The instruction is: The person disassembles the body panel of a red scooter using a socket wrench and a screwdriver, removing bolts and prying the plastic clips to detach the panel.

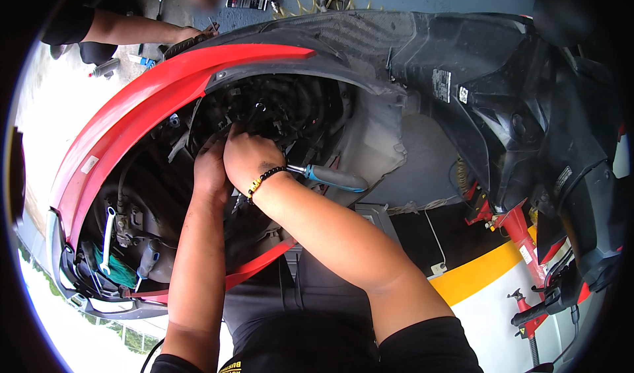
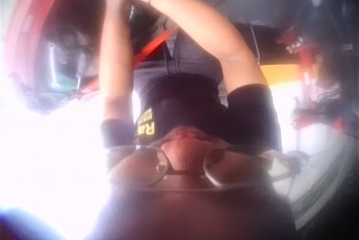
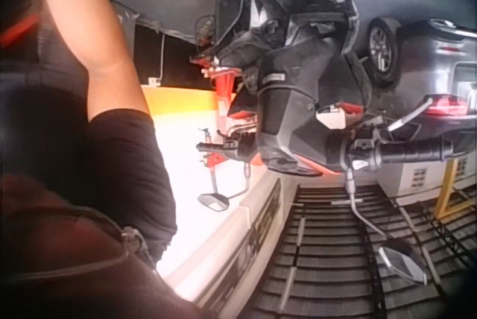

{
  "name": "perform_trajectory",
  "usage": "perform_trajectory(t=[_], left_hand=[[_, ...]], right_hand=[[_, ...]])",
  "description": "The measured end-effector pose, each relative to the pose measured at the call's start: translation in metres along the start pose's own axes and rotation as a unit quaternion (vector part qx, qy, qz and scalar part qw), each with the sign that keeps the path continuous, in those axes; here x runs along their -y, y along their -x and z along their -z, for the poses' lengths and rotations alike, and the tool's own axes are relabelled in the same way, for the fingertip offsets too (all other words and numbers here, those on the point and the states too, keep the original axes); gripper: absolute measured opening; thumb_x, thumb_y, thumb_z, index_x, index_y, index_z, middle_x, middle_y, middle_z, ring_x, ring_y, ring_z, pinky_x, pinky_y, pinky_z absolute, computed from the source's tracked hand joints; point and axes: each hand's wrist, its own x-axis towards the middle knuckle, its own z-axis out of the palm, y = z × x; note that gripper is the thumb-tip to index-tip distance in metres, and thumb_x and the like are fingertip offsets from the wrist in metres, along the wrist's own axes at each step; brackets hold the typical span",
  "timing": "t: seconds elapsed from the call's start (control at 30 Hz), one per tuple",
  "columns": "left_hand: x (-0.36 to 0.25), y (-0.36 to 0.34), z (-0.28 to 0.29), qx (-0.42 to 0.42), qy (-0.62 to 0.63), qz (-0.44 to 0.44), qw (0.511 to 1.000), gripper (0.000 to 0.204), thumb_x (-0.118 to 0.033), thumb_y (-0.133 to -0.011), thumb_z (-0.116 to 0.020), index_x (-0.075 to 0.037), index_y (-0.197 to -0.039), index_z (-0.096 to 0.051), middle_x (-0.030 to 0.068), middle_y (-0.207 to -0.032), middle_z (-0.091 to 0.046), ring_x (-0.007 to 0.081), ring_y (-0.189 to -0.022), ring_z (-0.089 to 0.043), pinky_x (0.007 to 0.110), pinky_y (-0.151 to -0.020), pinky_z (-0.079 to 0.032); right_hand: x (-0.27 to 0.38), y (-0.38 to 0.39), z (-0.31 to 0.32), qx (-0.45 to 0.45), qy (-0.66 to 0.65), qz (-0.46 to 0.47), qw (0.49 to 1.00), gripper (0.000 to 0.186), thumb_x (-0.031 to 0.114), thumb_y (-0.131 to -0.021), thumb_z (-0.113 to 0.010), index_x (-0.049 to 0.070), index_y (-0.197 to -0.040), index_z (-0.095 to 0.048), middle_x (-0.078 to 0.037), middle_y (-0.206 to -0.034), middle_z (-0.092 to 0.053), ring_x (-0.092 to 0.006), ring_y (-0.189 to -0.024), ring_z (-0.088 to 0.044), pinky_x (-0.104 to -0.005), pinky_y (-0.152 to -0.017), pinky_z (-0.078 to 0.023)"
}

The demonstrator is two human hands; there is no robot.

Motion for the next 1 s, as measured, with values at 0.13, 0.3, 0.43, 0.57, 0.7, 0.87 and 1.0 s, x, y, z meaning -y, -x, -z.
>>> perform_trajectory(t=[0.13, 0.3, 0.43, 0.57, 0.7, 0.87, 1.0], left_hand=[[0.005, -0.014, 0.015, 0.004, -0.051, -0.028, 0.998, 0.020, -0.017, -0.095, -0.058, 0.000, -0.101, -0.066, 0.0058, -0.090, -0.067, 0.0130, -0.081, -0.061, 0.027, -0.075, -0.049], [-0.001, -0.011, 0.005, 0.068, -0.001, -0.036, 0.997, 0.023, -0.019, -0.098, -0.055, 0.001, -0.105, -0.065, 0.0075, -0.097, -0.068, 0.0155, -0.088, -0.063, 0.029, -0.080, -0.049], [-0.001, -0.013, 0.012, 0.133, 0.066, -0.022, 0.989, 0.029, -0.022, -0.101, -0.051, 0.001, -0.117, -0.059, 0.0104, -0.110, -0.067, 0.0195, -0.099, -0.064, 0.032, -0.089, -0.050], [0.001, -0.003, -0.001, 0.093, 0.127, -0.032, 0.987, 0.033, -0.023, -0.102, -0.049, 0.000, -0.127, -0.053, 0.0103, -0.121, -0.062, 0.0212, -0.112, -0.060, 0.034, -0.098, -0.046], [0.001, 0.005, -0.013, 0.048, 0.007, -0.077, 0.996, 0.036, -0.027, -0.103, -0.049, -0.002, -0.127, -0.054, 0.0072, -0.118, -0.063, 0.0157, -0.107, -0.059, 0.030, -0.094, -0.046], [0.011, -0.014, -0.012, -0.007, -0.054, -0.235, 0.970, 0.025, -0.024, -0.103, -0.051, -0.004, -0.091, -0.060, -0.0025, -0.080, -0.058, 0.0059, -0.075, -0.048, 0.025, -0.068, -0.041], [0.001, -0.017, -0.015, -0.021, -0.255, -0.275, 0.927, 0.026, -0.022, -0.098, -0.052, 0.001, -0.102, -0.061, 0.0093, -0.088, -0.066, 0.0157, -0.080, -0.058, 0.030, -0.075, -0.046]], right_hand=[[0.003, 0.000, 0.003, 0.010, -0.006, -0.004, 1.000, 0.031, 0.012, -0.094, -0.037, -0.005, -0.116, -0.050, -0.032, -0.104, -0.064, -0.0426, -0.097, -0.065, -0.0487, -0.083, -0.054], [0.005, -0.003, 0.013, -0.080, -0.068, -0.052, 0.993, 0.027, 0.015, -0.094, -0.042, -0.003, -0.107, -0.057, -0.029, -0.100, -0.067, -0.0407, -0.095, -0.067, -0.0481, -0.081, -0.055], [0.008, -0.009, 0.017, -0.086, -0.022, -0.037, 0.995, 0.031, 0.020, -0.096, -0.044, -0.002, -0.108, -0.061, -0.025, -0.104, -0.067, -0.0392, -0.098, -0.067, -0.0466, -0.084, -0.054], [0.013, -0.014, 0.031, -0.024, 0.048, 0.022, 0.998, 0.037, 0.030, -0.097, -0.047, 0.000, -0.107, -0.065, -0.025, -0.107, -0.067, -0.0360, -0.102, -0.066, -0.0450, -0.087, -0.054], [-0.006, -0.024, 0.020, -0.053, 0.091, 0.068, 0.992, 0.040, 0.021, -0.095, -0.050, -0.004, -0.127, -0.051, -0.026, -0.104, -0.067, -0.0378, -0.101, -0.066, -0.0458, -0.087, -0.053], [-0.052, 0.034, 0.053, 0.058, -0.069, 0.113, 0.989, 0.085, 0.015, -0.072, -0.068, -0.007, -0.144, -0.027, -0.027, -0.092, -0.065, -0.0416, -0.088, -0.064, -0.0437, -0.077, -0.051], [-0.104, 0.092, 0.044, -0.028, 0.035, -0.014, 0.999, 0.051, 0.021, -0.080, -0.069, 0.008, -0.125, -0.052, -0.017, -0.106, -0.065, -0.0391, -0.091, -0.065, -0.0458, -0.082, -0.053]])
